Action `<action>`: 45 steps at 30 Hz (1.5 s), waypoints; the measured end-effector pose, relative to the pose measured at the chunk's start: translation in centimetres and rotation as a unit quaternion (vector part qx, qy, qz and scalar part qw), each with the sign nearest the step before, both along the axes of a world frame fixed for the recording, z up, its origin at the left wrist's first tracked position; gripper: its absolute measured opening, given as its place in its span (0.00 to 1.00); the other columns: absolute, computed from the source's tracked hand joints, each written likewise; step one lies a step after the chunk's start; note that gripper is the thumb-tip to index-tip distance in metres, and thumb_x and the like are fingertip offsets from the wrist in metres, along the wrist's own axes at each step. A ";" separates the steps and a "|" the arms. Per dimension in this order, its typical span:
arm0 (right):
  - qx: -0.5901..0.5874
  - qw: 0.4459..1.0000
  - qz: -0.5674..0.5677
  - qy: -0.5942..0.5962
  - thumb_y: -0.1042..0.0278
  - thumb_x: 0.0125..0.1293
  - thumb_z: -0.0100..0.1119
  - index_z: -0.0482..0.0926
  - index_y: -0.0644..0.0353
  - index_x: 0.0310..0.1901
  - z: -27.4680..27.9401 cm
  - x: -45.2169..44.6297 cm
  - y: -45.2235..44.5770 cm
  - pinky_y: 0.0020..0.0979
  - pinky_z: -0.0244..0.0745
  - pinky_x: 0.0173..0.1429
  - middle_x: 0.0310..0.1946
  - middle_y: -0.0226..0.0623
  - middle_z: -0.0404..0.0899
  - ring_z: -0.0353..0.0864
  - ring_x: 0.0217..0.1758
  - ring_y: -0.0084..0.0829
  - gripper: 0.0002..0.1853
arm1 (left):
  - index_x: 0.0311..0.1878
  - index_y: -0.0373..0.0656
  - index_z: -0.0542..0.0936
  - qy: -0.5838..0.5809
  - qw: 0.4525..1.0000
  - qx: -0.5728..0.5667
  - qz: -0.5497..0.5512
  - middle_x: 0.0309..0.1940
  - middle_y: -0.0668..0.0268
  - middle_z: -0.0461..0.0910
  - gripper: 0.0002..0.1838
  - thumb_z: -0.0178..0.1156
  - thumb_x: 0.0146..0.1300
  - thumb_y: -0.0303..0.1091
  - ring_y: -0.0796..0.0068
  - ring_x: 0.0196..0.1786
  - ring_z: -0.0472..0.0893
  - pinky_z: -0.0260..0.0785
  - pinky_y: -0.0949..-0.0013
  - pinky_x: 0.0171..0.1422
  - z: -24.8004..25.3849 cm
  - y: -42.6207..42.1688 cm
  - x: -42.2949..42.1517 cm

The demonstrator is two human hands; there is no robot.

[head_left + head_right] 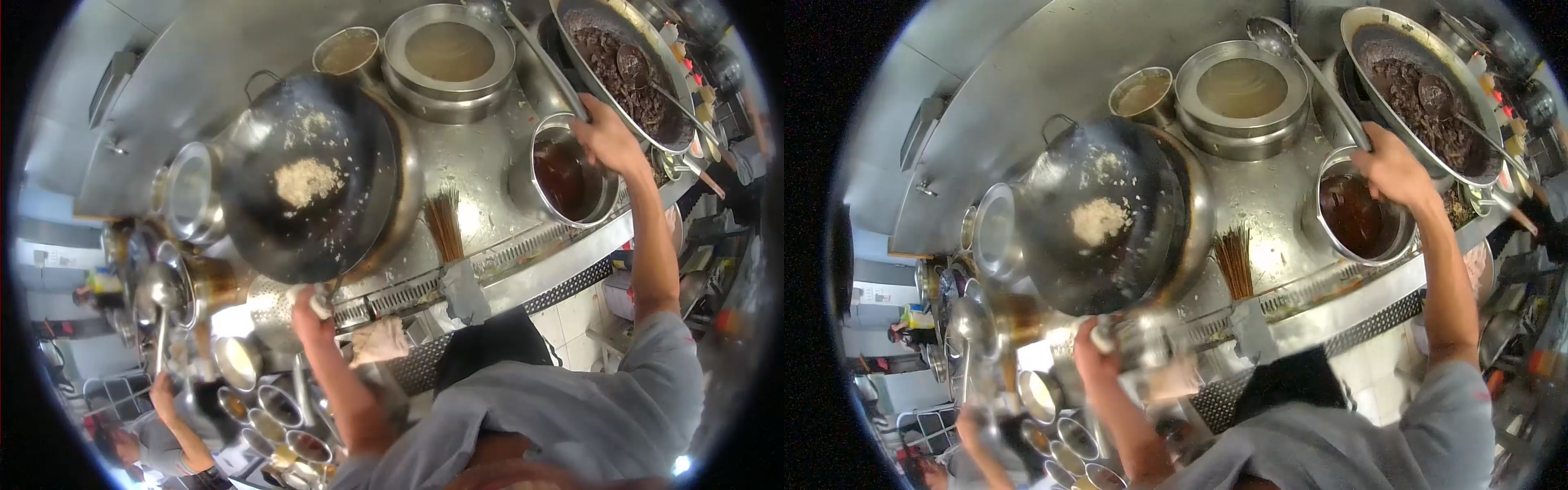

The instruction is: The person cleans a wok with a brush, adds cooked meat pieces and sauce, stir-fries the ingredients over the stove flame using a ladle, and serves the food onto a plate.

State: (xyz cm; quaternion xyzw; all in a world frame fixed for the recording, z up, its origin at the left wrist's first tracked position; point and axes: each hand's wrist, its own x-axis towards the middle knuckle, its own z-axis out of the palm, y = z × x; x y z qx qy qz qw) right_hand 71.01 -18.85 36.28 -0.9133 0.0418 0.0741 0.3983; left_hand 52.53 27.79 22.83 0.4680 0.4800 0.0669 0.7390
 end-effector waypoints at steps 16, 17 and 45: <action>0.775 0.601 -0.040 0.193 0.76 0.61 0.56 0.66 0.75 0.43 -1.0 -2.3 13.0 0.17 0.60 0.20 0.19 0.21 0.62 0.63 0.18 0.14 0.13 | 0.49 0.40 0.70 -0.179 0.983 -0.014 0.030 0.39 0.62 0.76 0.14 0.57 0.63 0.33 0.70 0.38 0.78 0.72 0.66 0.40 -3.8 -0.9 -1.0; 0.790 0.574 -0.010 0.216 0.76 0.61 0.57 0.66 0.75 0.43 -1.2 -3.3 13.3 0.17 0.56 0.19 0.18 0.21 0.60 0.60 0.18 0.13 0.14 | 0.49 0.41 0.70 -0.182 0.981 -0.058 0.009 0.39 0.62 0.76 0.14 0.57 0.65 0.37 0.70 0.37 0.78 0.73 0.66 0.39 -1.8 -1.0 -2.7; 0.313 0.691 0.643 0.105 0.68 0.70 0.47 0.65 0.60 0.66 -7.4 -18.3 37.9 0.34 0.73 0.51 0.51 0.47 0.77 0.77 0.44 0.36 0.23 | 0.52 0.42 0.77 0.317 0.871 -0.223 0.303 0.50 0.50 0.79 0.27 0.61 0.53 0.50 0.54 0.53 0.79 0.72 0.59 0.55 -28.2 -64.7 -43.3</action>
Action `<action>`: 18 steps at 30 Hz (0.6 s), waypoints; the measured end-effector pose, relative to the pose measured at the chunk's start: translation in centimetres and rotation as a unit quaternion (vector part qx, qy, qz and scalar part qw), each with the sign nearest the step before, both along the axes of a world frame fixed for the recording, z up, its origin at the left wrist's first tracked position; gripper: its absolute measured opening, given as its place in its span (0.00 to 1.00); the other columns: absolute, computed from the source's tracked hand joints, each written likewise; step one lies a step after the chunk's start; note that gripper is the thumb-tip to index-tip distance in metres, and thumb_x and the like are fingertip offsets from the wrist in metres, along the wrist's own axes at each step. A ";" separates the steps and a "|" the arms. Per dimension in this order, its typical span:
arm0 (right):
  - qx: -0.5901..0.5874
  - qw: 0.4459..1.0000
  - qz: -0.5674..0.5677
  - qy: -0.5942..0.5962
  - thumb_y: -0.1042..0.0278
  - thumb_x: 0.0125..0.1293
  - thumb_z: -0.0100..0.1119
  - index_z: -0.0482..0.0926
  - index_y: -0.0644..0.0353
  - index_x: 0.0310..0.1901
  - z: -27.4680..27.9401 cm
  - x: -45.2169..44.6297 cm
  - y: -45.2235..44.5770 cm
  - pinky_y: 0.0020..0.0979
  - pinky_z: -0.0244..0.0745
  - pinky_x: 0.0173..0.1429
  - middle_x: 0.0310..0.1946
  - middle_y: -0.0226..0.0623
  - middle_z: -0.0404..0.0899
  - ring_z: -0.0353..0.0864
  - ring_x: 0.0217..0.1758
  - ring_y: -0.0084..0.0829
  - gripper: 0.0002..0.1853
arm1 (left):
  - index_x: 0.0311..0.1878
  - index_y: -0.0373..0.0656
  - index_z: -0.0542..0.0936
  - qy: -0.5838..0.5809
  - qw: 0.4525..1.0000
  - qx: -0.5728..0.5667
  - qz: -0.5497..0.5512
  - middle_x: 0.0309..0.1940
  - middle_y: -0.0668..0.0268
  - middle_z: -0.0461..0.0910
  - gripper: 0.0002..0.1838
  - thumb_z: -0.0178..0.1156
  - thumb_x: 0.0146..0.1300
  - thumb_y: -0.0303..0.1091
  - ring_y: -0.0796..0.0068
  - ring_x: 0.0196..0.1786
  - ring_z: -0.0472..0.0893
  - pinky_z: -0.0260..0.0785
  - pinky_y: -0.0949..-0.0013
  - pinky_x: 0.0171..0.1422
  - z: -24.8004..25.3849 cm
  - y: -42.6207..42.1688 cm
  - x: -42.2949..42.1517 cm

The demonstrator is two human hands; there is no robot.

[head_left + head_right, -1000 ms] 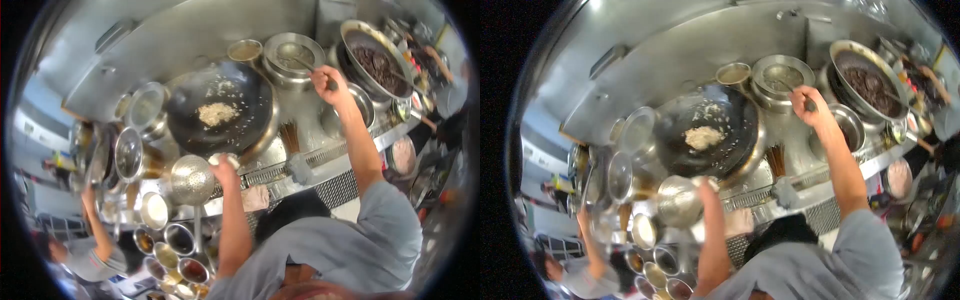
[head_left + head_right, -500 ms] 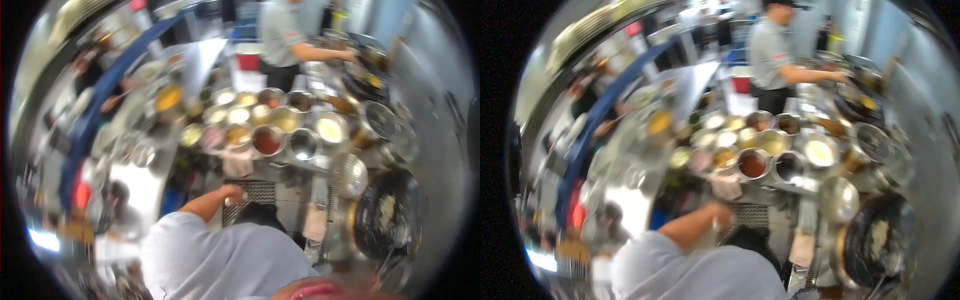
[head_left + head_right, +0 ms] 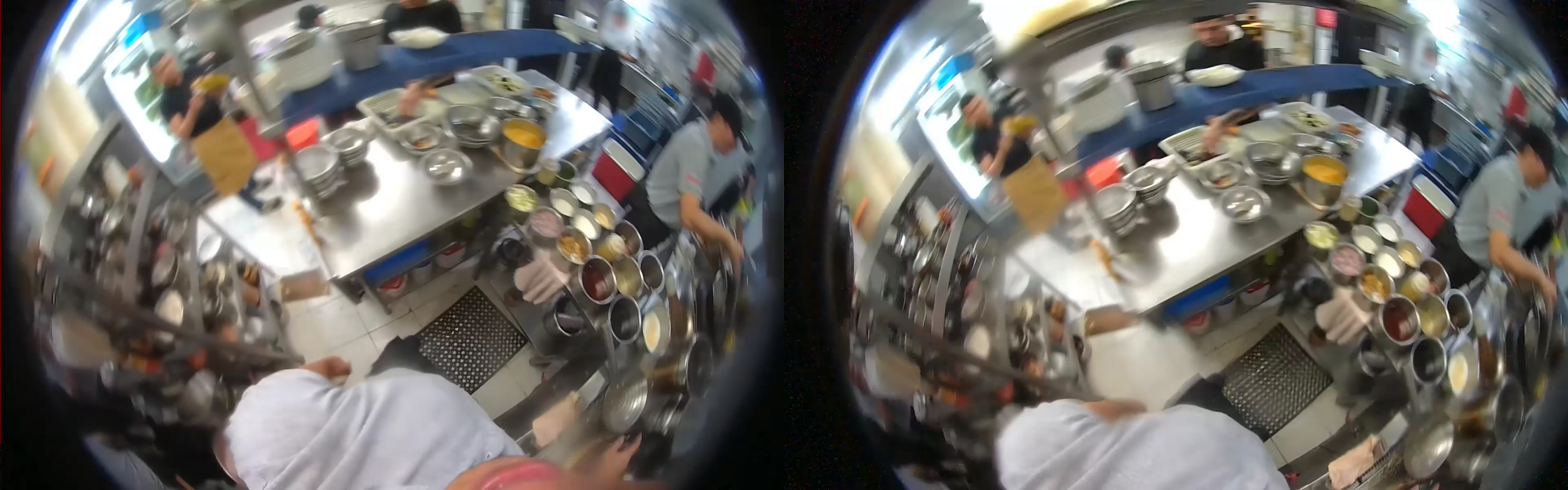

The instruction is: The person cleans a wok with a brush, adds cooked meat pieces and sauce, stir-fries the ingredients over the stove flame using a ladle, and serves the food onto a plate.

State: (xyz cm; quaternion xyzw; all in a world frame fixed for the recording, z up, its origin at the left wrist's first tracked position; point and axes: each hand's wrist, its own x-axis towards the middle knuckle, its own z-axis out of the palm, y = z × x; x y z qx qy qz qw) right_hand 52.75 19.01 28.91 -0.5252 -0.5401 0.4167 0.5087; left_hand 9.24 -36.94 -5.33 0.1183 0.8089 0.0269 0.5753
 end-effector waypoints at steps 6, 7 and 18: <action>0.067 0.796 0.353 -0.487 0.64 0.61 0.56 0.69 0.66 0.61 2.0 -27.5 -3.7 0.40 0.68 0.61 0.56 0.56 0.74 0.73 0.61 0.48 0.27 | 0.50 0.38 0.78 0.024 0.992 0.081 0.092 0.48 0.48 0.80 0.28 0.60 0.53 0.51 0.53 0.52 0.79 0.71 0.58 0.56 -3.9 -3.2 4.6; 0.079 0.736 0.463 -0.489 0.59 0.59 0.59 0.69 0.68 0.61 -2.8 -31.3 -2.5 0.42 0.66 0.64 0.58 0.57 0.72 0.70 0.63 0.50 0.31 | 0.50 0.38 0.78 0.032 0.991 0.086 0.099 0.47 0.48 0.80 0.28 0.60 0.53 0.51 0.53 0.52 0.79 0.71 0.58 0.56 -4.2 -4.2 4.2; 0.043 0.519 0.807 -0.279 0.64 0.65 0.57 0.65 0.66 0.64 -0.8 -67.4 -32.8 0.32 0.81 0.42 0.47 0.47 0.78 0.82 0.45 0.33 0.28 | 0.51 0.37 0.78 0.164 0.937 0.117 0.283 0.51 0.49 0.79 0.29 0.59 0.54 0.52 0.50 0.55 0.77 0.69 0.59 0.59 -7.9 -13.7 1.2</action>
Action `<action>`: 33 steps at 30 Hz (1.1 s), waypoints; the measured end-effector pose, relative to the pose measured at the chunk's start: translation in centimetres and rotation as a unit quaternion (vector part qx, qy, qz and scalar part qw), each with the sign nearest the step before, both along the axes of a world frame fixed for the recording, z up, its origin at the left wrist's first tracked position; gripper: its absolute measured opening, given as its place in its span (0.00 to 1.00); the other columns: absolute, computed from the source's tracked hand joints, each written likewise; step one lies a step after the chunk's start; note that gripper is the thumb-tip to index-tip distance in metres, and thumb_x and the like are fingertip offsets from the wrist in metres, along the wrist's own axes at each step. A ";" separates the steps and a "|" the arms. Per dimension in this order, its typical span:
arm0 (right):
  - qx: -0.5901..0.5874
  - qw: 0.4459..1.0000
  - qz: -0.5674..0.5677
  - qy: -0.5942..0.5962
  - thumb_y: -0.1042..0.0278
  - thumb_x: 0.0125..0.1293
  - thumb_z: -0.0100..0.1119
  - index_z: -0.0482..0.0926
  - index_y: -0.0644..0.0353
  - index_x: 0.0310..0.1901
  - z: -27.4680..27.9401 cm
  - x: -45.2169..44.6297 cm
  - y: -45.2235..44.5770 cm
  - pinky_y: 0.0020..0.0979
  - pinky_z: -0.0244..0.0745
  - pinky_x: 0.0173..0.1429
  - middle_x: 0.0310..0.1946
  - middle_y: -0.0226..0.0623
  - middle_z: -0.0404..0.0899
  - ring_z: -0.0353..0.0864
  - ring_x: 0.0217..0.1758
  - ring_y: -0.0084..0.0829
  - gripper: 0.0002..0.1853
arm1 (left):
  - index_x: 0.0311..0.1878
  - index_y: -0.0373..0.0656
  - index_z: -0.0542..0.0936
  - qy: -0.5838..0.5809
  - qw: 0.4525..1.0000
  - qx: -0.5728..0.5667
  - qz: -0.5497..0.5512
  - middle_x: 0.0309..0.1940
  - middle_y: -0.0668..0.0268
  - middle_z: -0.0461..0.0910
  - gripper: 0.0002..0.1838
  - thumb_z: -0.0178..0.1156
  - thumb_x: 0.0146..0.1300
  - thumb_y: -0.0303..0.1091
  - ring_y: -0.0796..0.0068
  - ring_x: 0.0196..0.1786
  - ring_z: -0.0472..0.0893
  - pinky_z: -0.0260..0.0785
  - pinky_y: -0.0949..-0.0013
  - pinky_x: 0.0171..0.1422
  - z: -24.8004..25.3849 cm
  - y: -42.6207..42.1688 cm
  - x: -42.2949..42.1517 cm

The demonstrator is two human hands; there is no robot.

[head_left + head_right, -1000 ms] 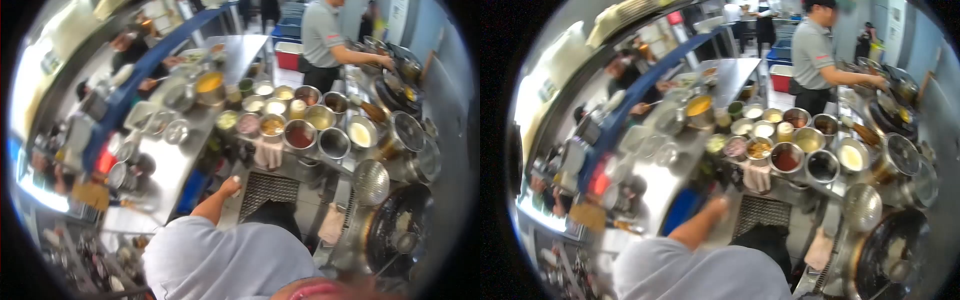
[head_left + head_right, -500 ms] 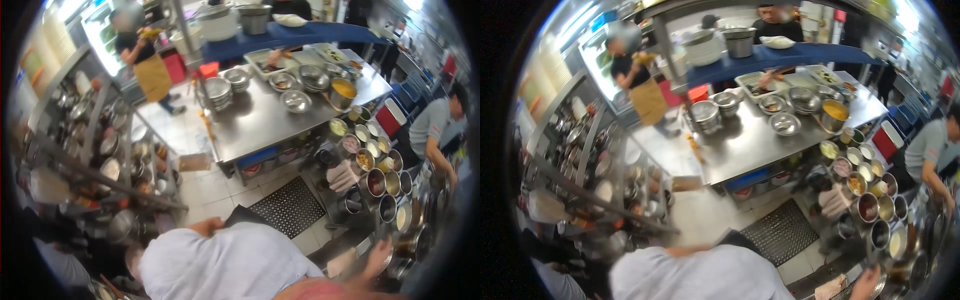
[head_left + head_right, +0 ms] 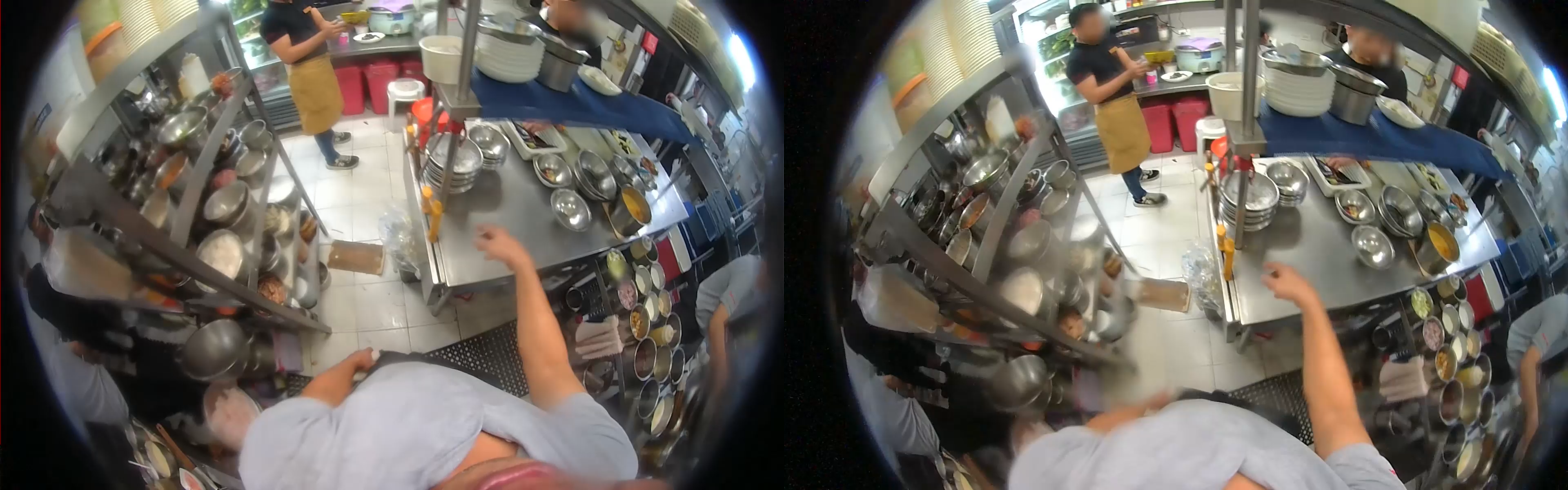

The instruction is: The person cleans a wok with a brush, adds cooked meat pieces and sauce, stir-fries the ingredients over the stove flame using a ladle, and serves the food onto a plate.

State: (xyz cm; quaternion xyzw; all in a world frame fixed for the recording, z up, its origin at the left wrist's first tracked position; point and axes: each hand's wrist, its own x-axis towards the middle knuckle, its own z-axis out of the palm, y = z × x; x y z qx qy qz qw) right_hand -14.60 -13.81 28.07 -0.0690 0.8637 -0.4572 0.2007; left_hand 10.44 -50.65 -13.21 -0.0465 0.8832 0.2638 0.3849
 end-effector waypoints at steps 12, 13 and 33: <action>-0.203 0.912 -0.057 -0.351 0.61 0.65 0.57 0.77 0.67 0.45 -13.1 -0.5 -0.4 0.30 0.79 0.30 0.32 0.45 0.83 0.85 0.30 0.36 0.16 | 0.61 0.43 0.66 0.206 0.959 0.149 0.126 0.47 0.44 0.78 0.35 0.63 0.50 0.45 0.46 0.52 0.78 0.70 0.54 0.57 25.8 10.6 -20.9; -0.206 0.929 -0.050 -0.304 0.58 0.64 0.57 0.77 0.67 0.45 -13.3 -0.3 -0.3 0.31 0.80 0.33 0.34 0.46 0.83 0.85 0.32 0.38 0.18 | 0.61 0.43 0.65 0.215 0.959 0.148 0.107 0.47 0.44 0.78 0.35 0.63 0.50 0.45 0.45 0.52 0.77 0.70 0.54 0.57 25.5 12.0 -22.4; -0.243 0.913 -0.079 -0.318 0.64 0.66 0.54 0.76 0.73 0.44 -13.6 -0.1 -0.1 0.30 0.81 0.31 0.32 0.53 0.82 0.86 0.30 0.41 0.16 | 0.63 0.42 0.60 0.087 0.992 0.068 -0.067 0.41 0.41 0.79 0.39 0.65 0.52 0.47 0.42 0.48 0.79 0.70 0.52 0.52 28.2 16.5 -24.7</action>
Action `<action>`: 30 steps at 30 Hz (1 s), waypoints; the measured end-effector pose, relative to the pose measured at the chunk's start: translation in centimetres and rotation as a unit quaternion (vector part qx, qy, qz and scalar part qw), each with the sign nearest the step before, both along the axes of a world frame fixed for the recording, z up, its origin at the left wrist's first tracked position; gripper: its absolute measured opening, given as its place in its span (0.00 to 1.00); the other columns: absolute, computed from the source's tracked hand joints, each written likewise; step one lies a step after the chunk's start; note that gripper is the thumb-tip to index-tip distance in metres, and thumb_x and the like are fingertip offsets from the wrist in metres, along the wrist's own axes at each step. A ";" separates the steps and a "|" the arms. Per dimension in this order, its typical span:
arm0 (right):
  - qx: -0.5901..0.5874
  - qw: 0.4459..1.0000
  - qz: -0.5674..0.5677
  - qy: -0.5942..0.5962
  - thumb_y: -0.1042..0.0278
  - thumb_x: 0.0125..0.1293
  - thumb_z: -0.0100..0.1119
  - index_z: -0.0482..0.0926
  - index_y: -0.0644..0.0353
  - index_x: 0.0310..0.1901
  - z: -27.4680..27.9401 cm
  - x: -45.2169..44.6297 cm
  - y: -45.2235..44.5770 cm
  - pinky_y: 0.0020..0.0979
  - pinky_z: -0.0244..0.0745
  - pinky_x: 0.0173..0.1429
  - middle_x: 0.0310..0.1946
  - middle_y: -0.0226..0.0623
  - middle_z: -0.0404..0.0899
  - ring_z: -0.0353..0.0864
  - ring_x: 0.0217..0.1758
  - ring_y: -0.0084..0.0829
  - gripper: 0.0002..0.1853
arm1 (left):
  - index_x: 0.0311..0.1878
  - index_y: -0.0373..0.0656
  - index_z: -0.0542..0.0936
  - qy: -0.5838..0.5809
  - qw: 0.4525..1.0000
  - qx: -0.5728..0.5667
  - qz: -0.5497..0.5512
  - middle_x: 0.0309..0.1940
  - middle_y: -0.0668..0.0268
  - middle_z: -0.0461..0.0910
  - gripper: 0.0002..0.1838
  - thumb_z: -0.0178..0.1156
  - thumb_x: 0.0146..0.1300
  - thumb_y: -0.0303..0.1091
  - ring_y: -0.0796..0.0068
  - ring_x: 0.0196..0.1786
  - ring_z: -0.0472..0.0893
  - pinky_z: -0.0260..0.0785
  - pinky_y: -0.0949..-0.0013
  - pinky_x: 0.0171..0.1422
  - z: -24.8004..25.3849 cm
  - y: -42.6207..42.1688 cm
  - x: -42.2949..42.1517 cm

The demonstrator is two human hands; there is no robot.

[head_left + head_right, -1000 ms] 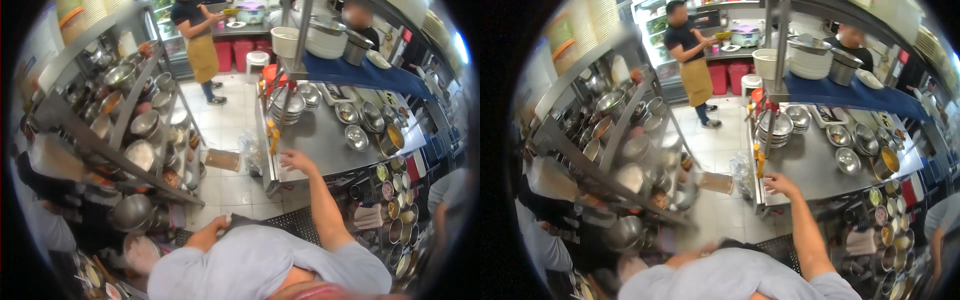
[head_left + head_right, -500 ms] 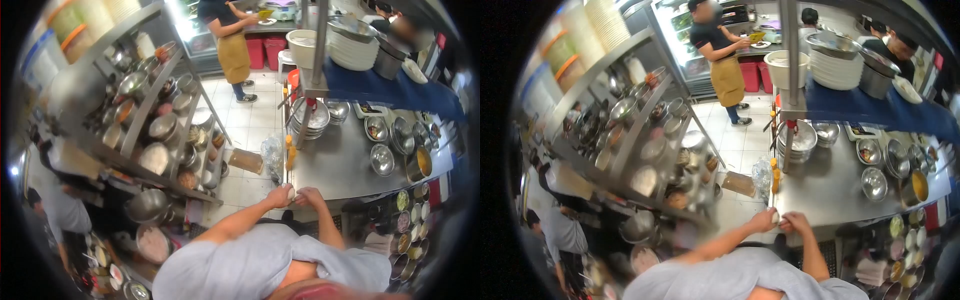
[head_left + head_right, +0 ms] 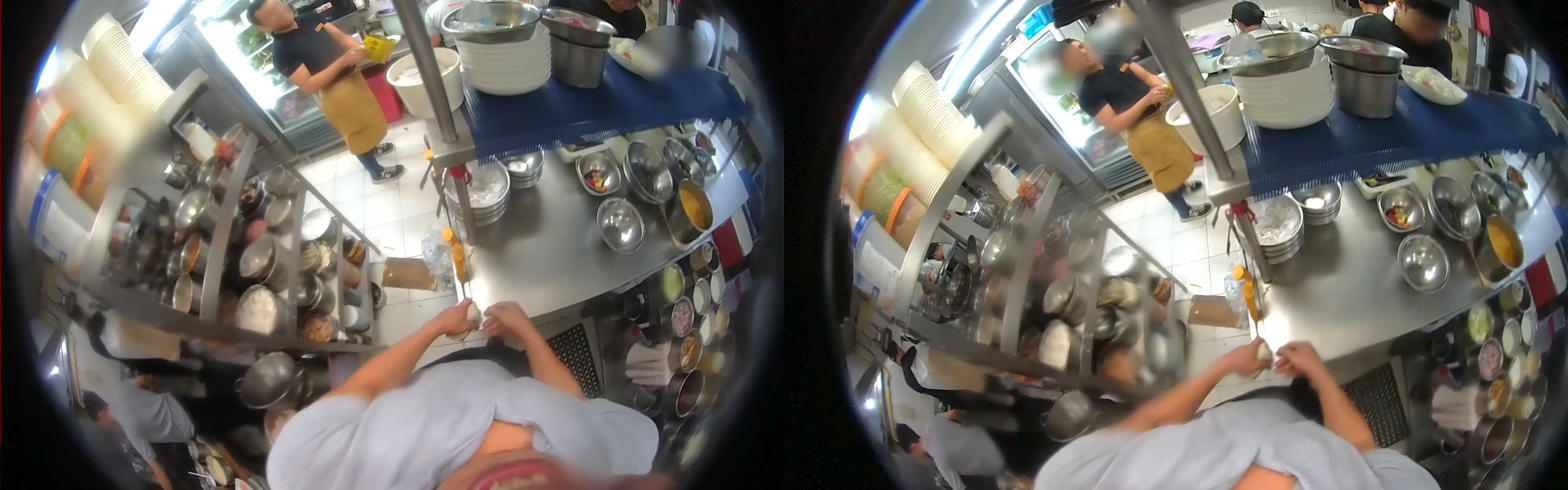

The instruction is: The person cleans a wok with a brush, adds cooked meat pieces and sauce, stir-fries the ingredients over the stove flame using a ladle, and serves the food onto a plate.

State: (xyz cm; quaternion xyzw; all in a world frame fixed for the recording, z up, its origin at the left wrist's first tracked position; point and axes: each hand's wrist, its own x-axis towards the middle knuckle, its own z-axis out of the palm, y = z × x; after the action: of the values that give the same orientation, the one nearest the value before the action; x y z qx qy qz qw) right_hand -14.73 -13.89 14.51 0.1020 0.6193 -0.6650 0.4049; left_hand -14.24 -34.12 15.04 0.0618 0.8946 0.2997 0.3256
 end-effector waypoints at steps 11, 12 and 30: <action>0.251 0.963 -0.006 0.096 0.64 0.68 0.47 0.81 0.64 0.32 -2.4 14.1 4.8 0.31 0.77 0.31 0.30 0.43 0.83 0.83 0.27 0.30 0.15 | 0.72 0.52 0.57 0.231 0.959 -0.100 -0.133 0.75 0.49 0.36 0.40 0.57 0.60 0.54 0.38 0.75 0.36 0.38 0.28 0.70 0.6 4.4 -1.4; 0.369 0.805 0.165 0.434 0.60 0.64 0.47 0.79 0.63 0.24 -11.1 18.0 8.4 0.36 0.77 0.32 0.23 0.42 0.81 0.80 0.22 0.36 0.18 | 0.72 0.52 0.57 0.240 0.956 -0.085 -0.147 0.75 0.49 0.36 0.40 0.57 0.60 0.54 0.38 0.75 0.36 0.38 0.28 0.70 -0.2 4.3 -1.6; 0.265 0.939 -0.218 0.005 0.61 0.62 0.54 0.82 0.63 0.46 -7.2 37.3 8.8 0.35 0.77 0.44 0.36 0.41 0.84 0.84 0.36 0.35 0.17 | 0.51 0.39 0.79 -0.055 0.659 0.289 -0.693 0.49 0.53 0.80 0.20 0.53 0.66 0.45 0.59 0.54 0.78 0.68 0.61 0.58 12.9 23.9 19.3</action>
State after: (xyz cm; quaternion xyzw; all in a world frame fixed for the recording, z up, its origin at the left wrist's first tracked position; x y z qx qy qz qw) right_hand 22.61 -5.07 7.30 0.3349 0.7375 -0.5493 0.2054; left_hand 5.07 -10.24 27.89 0.7381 0.4420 0.2337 0.4530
